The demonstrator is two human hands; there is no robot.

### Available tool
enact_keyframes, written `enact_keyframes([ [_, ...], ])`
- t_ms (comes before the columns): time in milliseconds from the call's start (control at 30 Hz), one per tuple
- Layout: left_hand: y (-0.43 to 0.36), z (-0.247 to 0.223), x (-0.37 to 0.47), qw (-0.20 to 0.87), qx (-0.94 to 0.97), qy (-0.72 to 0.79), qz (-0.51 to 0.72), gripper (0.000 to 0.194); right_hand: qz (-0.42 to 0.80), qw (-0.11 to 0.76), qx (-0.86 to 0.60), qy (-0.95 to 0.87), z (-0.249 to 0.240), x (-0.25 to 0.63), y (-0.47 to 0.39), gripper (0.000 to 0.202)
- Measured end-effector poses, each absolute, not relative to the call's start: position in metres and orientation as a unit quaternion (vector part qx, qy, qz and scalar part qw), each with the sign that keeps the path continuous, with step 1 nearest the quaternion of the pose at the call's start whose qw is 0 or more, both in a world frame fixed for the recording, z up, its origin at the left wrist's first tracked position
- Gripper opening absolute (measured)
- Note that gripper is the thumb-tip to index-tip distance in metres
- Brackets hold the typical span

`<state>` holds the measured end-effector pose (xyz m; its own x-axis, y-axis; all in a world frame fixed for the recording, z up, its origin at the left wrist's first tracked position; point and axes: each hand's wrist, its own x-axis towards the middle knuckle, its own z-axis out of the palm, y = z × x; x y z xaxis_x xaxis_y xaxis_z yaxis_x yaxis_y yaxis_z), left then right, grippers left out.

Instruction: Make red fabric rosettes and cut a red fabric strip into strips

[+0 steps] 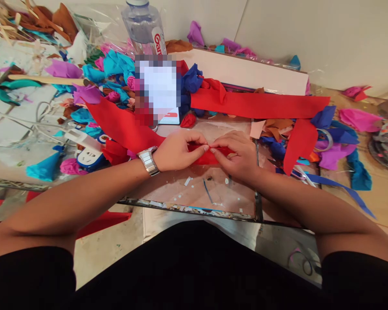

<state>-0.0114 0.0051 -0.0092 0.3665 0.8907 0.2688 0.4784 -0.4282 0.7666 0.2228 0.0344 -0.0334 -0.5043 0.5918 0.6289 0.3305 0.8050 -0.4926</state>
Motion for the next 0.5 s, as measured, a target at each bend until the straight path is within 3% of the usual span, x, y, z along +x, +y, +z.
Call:
enact_keyframes([
  [500,0.0032,-0.0096,-0.0125,0.284,0.776,0.452,0.335,0.025,0.151,0.415,-0.273,-0.855,-0.0348,0.2224,0.0356,0.003],
])
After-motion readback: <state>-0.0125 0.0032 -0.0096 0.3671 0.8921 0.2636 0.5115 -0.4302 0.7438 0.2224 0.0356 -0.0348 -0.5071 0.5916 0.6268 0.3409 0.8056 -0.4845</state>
